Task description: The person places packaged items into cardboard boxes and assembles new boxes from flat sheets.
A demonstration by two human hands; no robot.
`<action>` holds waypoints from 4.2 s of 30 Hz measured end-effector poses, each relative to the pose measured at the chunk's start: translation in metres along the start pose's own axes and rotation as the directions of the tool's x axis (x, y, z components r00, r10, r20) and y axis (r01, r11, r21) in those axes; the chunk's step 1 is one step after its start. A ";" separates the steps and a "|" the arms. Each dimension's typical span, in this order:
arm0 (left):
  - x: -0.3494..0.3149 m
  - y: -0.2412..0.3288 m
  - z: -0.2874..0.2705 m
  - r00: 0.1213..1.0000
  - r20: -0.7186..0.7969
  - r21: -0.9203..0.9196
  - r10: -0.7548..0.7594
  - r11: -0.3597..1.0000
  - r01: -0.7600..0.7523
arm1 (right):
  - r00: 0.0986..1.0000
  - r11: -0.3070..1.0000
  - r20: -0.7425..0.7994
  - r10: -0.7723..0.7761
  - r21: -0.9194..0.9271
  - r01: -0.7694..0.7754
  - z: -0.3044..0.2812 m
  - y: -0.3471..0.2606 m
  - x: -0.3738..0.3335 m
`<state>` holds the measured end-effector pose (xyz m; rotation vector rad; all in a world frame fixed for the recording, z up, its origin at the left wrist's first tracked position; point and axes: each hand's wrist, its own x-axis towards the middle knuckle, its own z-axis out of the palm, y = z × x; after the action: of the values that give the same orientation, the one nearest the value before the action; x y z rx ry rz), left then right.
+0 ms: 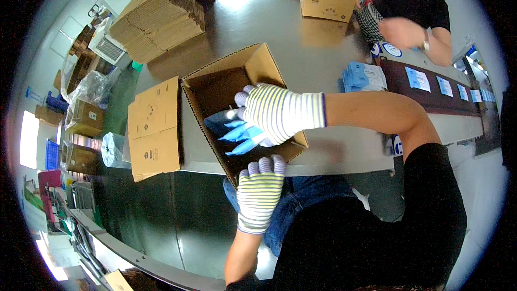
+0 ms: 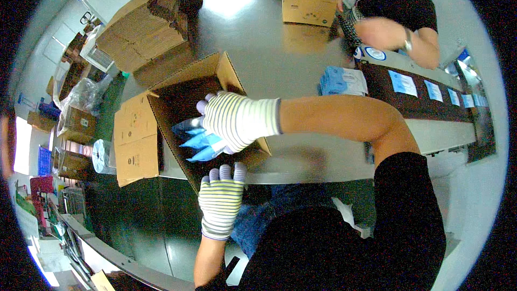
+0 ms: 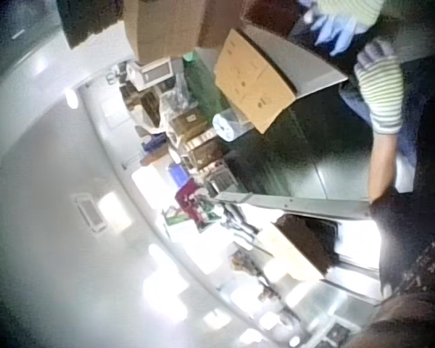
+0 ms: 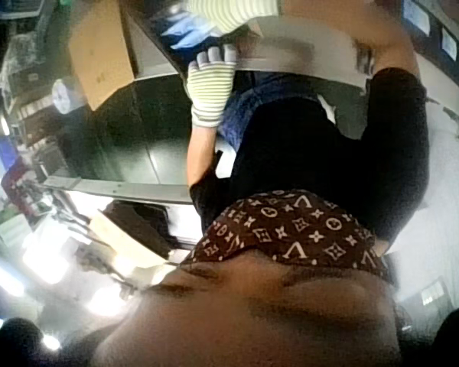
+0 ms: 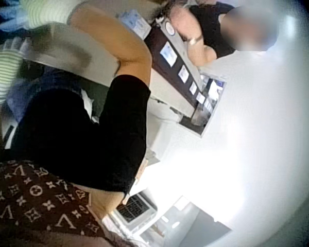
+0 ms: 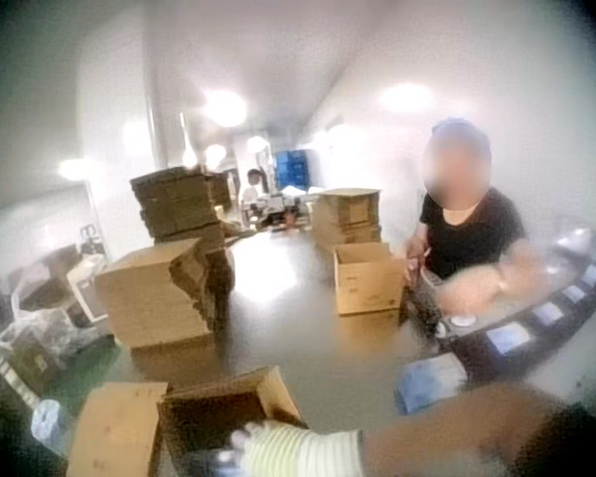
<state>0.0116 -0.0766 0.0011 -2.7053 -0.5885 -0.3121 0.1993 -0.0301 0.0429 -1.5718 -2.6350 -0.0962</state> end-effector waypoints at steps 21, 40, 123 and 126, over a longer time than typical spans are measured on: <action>-0.016 0.001 0.008 0.992 0.013 0.022 -0.124 0.992 0.124 | 0.963 0.966 0.251 -0.100 0.255 0.034 -0.006 -0.025 0.020; -0.033 -0.059 0.034 0.899 -0.321 -0.237 -0.298 0.944 0.228 | 0.710 0.959 -0.702 0.047 0.231 0.165 0.056 -0.025 -0.036; -0.028 -0.051 0.028 0.867 -0.374 -0.207 -0.329 0.941 0.268 | 0.946 -0.950 -0.087 0.311 -0.017 0.311 0.196 0.051 -0.165; -0.035 -0.037 0.028 0.881 -0.367 -0.180 -0.299 0.952 0.248 | 0.921 -0.786 -0.129 0.367 0.487 0.382 0.130 0.053 -0.125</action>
<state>-0.0320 -0.0474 -0.0234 -2.5621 -0.8516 -0.9709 0.3014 -0.1027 -0.0977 -0.1838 -0.5719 1.5834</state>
